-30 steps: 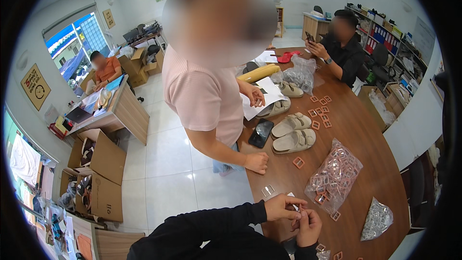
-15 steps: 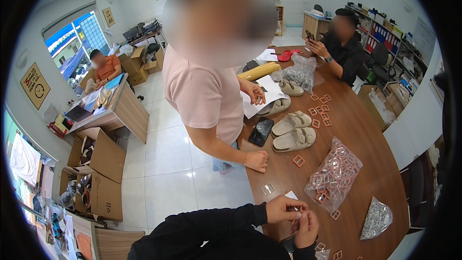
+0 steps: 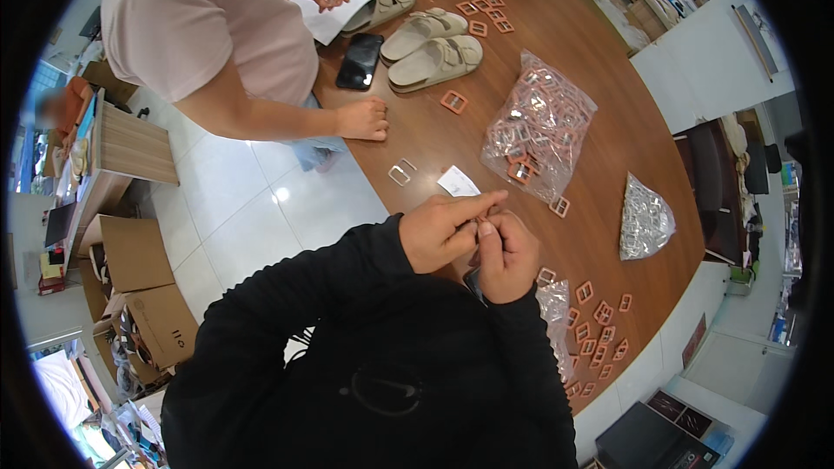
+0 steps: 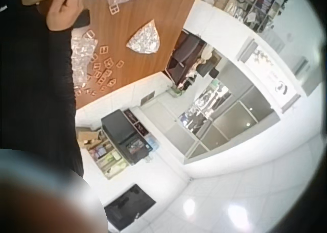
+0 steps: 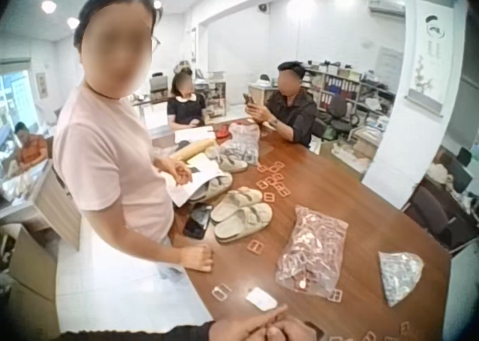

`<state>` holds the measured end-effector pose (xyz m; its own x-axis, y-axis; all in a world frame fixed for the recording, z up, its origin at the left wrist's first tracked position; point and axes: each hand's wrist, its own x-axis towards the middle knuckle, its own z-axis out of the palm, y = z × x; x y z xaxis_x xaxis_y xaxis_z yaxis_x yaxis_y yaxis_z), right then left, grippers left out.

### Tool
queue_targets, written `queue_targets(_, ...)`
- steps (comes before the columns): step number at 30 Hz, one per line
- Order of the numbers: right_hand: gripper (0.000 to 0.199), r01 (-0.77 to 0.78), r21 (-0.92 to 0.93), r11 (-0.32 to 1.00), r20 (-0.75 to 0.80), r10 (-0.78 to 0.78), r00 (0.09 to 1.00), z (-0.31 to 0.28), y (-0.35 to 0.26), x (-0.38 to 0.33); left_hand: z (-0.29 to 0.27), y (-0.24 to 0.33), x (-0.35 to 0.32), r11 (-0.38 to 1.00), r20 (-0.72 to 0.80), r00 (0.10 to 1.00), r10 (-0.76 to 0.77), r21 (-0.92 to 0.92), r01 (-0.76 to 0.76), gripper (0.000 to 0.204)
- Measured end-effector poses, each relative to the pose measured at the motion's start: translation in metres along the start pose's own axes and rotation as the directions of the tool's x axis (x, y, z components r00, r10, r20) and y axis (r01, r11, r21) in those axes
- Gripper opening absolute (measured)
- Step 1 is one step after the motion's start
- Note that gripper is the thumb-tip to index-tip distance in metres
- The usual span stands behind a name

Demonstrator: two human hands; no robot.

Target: The person assembles small metal buckle parts by hand, inserting a pin into each buckle frame. They handle the parts one at a time, inspecting each assembled unit before placing it on the table. The person also gathers assembled buckles and places them into a plastic bag.

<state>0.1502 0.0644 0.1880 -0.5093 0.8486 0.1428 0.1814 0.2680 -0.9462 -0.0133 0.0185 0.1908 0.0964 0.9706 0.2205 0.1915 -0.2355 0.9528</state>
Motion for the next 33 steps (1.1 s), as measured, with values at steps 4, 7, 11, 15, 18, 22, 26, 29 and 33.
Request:
queue_targets(4,0.012,0.086,-0.073,0.994,-0.01,-0.087,0.996,0.003,-0.003,0.001,0.005,0.001,0.001,0.998,-0.013,1.0,0.008,0.066,-0.007,0.056)
queue_targets(7,0.017,-0.089,0.372,0.924,-0.179,0.166,0.97,-0.004,-0.01,0.001,-0.001,-0.005,0.0,0.999,-0.048,0.998,-0.026,-0.03,0.024,0.058)
queue_targets(11,0.027,-0.085,0.468,0.88,-0.178,0.188,0.966,-0.038,-0.02,0.013,-0.019,-0.011,-0.008,0.94,0.019,0.977,-0.213,-0.268,0.211,0.057)
queue_targets(15,0.028,-0.113,0.631,0.768,-0.14,0.255,0.957,-0.043,-0.019,0.017,-0.007,-0.015,-0.004,0.769,0.042,0.933,-0.358,-0.554,0.32,0.052)
queue_targets(18,0.027,-0.159,0.76,0.63,-0.078,0.33,0.941,-0.034,-0.008,0.017,-0.009,-0.022,0.001,0.678,0.013,0.913,-0.407,-0.666,0.311,0.045)
queue_targets(22,0.028,-0.2,0.829,0.522,-0.02,0.384,0.923,-0.026,0.017,0.015,-0.016,-0.034,0.001,0.559,-0.01,0.913,-0.407,-0.793,0.241,0.042)
queue_targets(26,0.03,-0.269,0.865,0.424,0.098,0.382,0.919,-0.018,0.038,0.014,-0.018,-0.042,-0.001,0.516,-0.056,0.922,-0.382,-0.841,0.163,0.041)
queue_targets(29,0.03,-0.285,0.878,0.385,0.141,0.361,0.922,-0.013,0.045,0.014,-0.02,-0.046,-0.001,0.492,-0.085,0.92,-0.384,-0.862,0.125,0.041)
queue_targets(33,0.032,-0.326,0.868,0.375,0.168,0.396,0.903,-0.009,0.048,0.016,-0.021,-0.048,-0.001,0.481,-0.107,0.913,-0.394,-0.87,0.106,0.041)
